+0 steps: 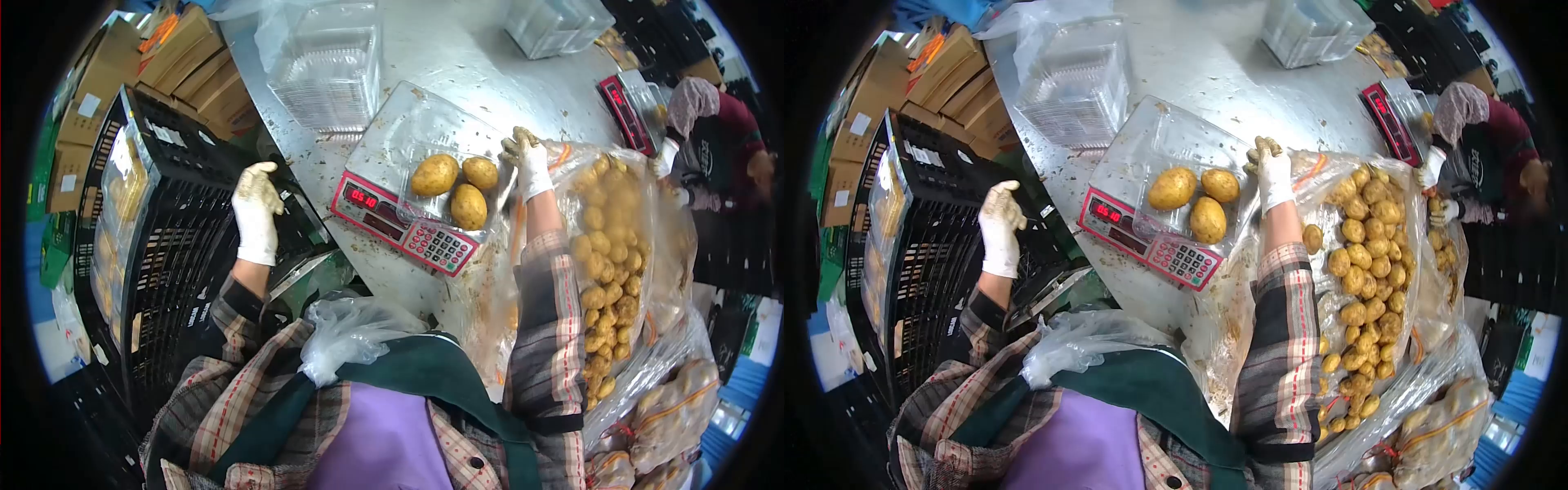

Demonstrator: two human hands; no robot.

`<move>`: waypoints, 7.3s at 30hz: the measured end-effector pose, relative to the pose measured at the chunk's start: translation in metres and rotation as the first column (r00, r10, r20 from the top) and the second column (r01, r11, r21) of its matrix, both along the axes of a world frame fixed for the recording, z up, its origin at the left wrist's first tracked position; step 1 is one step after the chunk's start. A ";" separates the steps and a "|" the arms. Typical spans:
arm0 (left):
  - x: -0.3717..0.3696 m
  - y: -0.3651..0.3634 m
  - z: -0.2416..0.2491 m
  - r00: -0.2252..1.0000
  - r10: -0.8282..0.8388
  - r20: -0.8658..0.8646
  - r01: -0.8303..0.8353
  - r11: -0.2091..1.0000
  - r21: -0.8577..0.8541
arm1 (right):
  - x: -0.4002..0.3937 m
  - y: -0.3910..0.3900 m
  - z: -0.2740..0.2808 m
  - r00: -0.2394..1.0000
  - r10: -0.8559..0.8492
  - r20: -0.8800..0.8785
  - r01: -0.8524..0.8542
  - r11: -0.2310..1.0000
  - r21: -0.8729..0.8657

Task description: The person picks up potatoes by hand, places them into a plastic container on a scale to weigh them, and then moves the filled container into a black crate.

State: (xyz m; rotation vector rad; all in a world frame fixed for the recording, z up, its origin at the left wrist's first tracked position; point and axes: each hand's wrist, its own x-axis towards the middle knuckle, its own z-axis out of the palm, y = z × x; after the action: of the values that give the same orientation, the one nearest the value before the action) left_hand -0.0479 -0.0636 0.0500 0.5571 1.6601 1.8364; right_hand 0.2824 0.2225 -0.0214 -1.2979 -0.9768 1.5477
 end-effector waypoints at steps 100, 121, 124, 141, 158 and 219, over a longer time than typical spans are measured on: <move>-0.198 -0.227 0.190 0.914 0.395 -0.097 -0.394 0.919 0.033 | -0.138 -0.248 0.156 0.649 0.737 -0.187 -0.707 0.676 0.209; -0.080 0.146 0.005 0.428 -0.402 -0.809 0.124 0.913 -0.388 | 0.019 -0.285 0.050 0.947 0.263 0.185 -0.275 0.961 0.041; -0.100 0.149 0.008 0.581 -0.377 -0.722 0.133 0.918 -0.373 | 0.075 -0.316 0.019 0.973 -0.036 0.229 0.033 0.999 0.017; 0.050 0.126 0.071 0.557 -0.157 -0.816 0.325 0.945 0.040 | 0.200 -0.405 -0.037 0.705 -0.673 0.222 0.700 0.711 -0.069; 0.321 0.138 0.073 -0.026 -0.794 -0.607 0.827 0.324 -0.459 | 0.431 -0.313 -0.083 0.155 -0.704 0.693 0.697 0.575 0.428; 0.180 0.053 0.025 0.602 -0.675 0.427 0.730 0.682 0.047 | 0.019 -0.221 0.097 0.996 0.085 0.007 -0.085 0.980 0.178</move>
State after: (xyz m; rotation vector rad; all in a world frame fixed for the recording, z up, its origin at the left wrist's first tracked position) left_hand 0.1325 -0.0103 0.0747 0.6017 1.0277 1.1272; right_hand 0.3010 0.0019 0.0753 -1.1428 -1.1558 1.4867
